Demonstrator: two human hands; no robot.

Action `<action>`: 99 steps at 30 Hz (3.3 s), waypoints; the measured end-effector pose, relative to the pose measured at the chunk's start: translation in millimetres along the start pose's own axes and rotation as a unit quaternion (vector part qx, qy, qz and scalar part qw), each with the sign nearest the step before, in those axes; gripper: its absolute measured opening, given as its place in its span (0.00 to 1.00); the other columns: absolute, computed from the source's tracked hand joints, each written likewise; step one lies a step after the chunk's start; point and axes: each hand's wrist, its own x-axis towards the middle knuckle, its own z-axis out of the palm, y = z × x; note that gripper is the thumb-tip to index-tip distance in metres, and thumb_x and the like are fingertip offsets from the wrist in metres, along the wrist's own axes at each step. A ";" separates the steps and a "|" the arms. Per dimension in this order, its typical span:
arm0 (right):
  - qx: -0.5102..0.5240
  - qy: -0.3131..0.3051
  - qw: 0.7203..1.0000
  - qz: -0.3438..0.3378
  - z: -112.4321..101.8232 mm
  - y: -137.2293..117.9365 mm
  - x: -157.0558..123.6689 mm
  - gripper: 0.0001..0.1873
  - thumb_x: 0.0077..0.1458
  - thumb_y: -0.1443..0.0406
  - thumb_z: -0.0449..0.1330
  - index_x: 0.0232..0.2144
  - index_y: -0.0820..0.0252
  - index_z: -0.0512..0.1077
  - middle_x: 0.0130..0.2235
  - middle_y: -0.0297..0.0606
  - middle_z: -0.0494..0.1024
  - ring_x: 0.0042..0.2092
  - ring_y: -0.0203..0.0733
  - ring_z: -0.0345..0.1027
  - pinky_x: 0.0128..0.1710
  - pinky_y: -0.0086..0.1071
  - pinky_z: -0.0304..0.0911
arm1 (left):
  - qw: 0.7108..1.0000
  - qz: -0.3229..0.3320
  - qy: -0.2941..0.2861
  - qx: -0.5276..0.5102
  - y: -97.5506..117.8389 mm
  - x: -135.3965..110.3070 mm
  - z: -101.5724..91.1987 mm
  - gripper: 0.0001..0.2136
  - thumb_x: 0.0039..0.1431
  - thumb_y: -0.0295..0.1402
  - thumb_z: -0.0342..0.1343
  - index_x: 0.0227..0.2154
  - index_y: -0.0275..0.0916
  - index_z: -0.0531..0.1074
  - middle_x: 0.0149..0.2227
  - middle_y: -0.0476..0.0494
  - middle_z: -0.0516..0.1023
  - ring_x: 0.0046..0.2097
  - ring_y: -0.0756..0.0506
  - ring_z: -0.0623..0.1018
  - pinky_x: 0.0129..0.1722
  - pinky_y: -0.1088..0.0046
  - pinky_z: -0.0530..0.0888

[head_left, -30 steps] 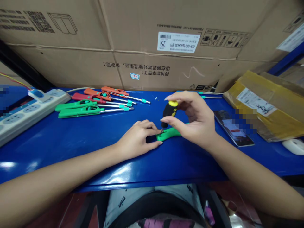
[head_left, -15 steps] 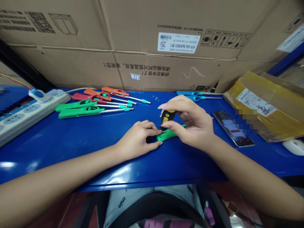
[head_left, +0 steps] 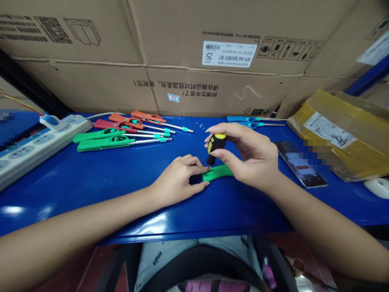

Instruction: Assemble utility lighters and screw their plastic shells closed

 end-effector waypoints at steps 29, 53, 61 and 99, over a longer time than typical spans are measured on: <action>0.004 -0.091 0.922 0.376 -20.1 91.2 -8.7 0.09 0.58 0.63 0.64 0.39 0.61 0.74 0.37 0.39 0.80 0.37 0.41 0.77 0.39 0.40 0.77 | 0.992 -0.015 -0.056 0.114 -20.8 1.1 -32.9 0.14 0.68 0.39 0.55 0.51 0.39 0.76 0.48 0.38 0.77 0.48 0.39 0.76 0.51 0.59 0.75; -0.374 -0.226 0.897 -0.057 -1.1 27.7 -6.8 0.14 0.66 0.62 0.58 0.51 0.60 0.74 0.50 0.48 0.77 0.47 0.50 0.72 0.40 0.40 0.65 | 0.991 -0.078 0.104 0.030 -23.5 6.6 -36.3 0.15 0.66 0.44 0.57 0.45 0.38 0.76 0.41 0.42 0.81 0.42 0.41 0.79 0.45 0.63 0.75; -0.503 -0.206 0.839 -0.036 -0.2 39.0 -13.2 0.17 0.69 0.64 0.53 0.54 0.58 0.76 0.51 0.39 0.83 0.32 0.42 0.78 0.26 0.37 0.61 | 0.980 -0.115 0.142 -0.081 -20.2 5.6 -27.3 0.18 0.62 0.45 0.61 0.49 0.39 0.76 0.44 0.43 0.83 0.42 0.43 0.80 0.41 0.67 0.77; -0.405 -0.198 0.878 0.160 -25.5 73.6 -8.5 0.24 0.66 0.61 0.51 0.61 0.62 0.68 0.65 0.50 0.68 0.65 0.56 0.61 0.66 0.51 0.59 | 0.848 -0.297 -0.159 0.408 -59.8 -6.0 -124.6 0.18 0.47 0.25 0.55 0.43 0.34 0.76 0.50 0.24 0.78 0.52 0.28 0.78 0.45 0.56 0.77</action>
